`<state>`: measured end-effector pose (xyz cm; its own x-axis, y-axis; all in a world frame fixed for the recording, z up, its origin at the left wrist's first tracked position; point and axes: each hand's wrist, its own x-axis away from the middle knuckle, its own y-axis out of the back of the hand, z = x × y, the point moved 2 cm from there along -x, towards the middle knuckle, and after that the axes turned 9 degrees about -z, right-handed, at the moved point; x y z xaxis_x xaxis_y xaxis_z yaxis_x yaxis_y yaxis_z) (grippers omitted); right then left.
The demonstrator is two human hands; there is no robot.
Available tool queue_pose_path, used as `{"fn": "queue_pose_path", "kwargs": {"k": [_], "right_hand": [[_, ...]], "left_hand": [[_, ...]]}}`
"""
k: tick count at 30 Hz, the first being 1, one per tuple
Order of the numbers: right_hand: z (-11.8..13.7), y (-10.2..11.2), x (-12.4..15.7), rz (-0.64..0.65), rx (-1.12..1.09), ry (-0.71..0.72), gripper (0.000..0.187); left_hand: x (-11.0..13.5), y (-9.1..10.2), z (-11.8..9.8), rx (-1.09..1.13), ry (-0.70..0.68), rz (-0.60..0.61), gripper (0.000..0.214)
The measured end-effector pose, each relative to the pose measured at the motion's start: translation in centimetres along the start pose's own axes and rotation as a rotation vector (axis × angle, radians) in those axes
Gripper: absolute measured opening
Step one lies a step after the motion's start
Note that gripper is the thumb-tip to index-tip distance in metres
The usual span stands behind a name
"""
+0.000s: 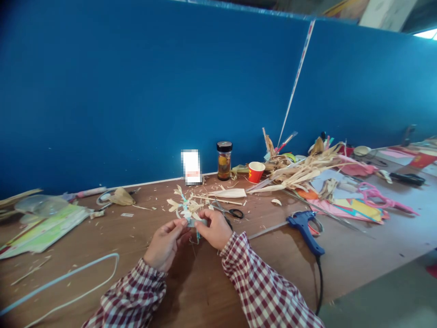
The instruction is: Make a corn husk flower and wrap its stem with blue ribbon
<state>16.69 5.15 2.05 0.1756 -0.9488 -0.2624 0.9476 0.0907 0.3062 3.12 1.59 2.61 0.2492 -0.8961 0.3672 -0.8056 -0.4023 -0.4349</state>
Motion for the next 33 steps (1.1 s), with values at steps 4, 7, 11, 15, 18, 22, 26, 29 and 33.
{"fn": "queue_pose_path", "kwargs": {"k": [4,7,11,15,18,22,26,29,33], "right_hand": [[0.3,0.1,0.1,0.015,0.014,-0.019,0.018],[0.5,0.2,0.2,0.035,-0.013,-0.028,0.020],[0.7,0.2,0.3,0.034,-0.028,-0.041,0.019],[0.7,0.0,0.4,0.006,-0.029,-0.076,0.016],[0.6,-0.3,0.4,-0.015,-0.042,-0.087,0.014],[0.5,-0.5,0.6,-0.033,-0.052,-0.079,0.014],[0.3,-0.7,0.7,-0.055,-0.008,-0.059,0.017],[0.2,-0.8,0.8,-0.069,0.040,-0.032,0.017],[0.4,-0.8,0.8,-0.086,0.063,-0.023,0.016]], "left_hand": [[-0.1,0.1,0.2,-0.040,-0.028,-0.009,0.031],[-0.4,0.3,0.5,-0.094,-0.058,-0.027,0.032],[-0.6,0.5,0.8,-0.127,-0.065,-0.029,0.032],[-0.8,0.6,1.0,-0.105,-0.065,-0.010,0.041],[-0.9,0.5,1.1,-0.077,-0.047,-0.006,0.052],[-0.8,0.5,1.1,-0.070,0.009,-0.056,0.039],[-0.5,0.7,0.8,-0.124,0.043,-0.081,0.031],[-0.4,0.7,0.7,-0.178,0.015,-0.084,0.032],[-0.5,0.5,0.7,-0.187,-0.067,-0.034,0.031]]}}
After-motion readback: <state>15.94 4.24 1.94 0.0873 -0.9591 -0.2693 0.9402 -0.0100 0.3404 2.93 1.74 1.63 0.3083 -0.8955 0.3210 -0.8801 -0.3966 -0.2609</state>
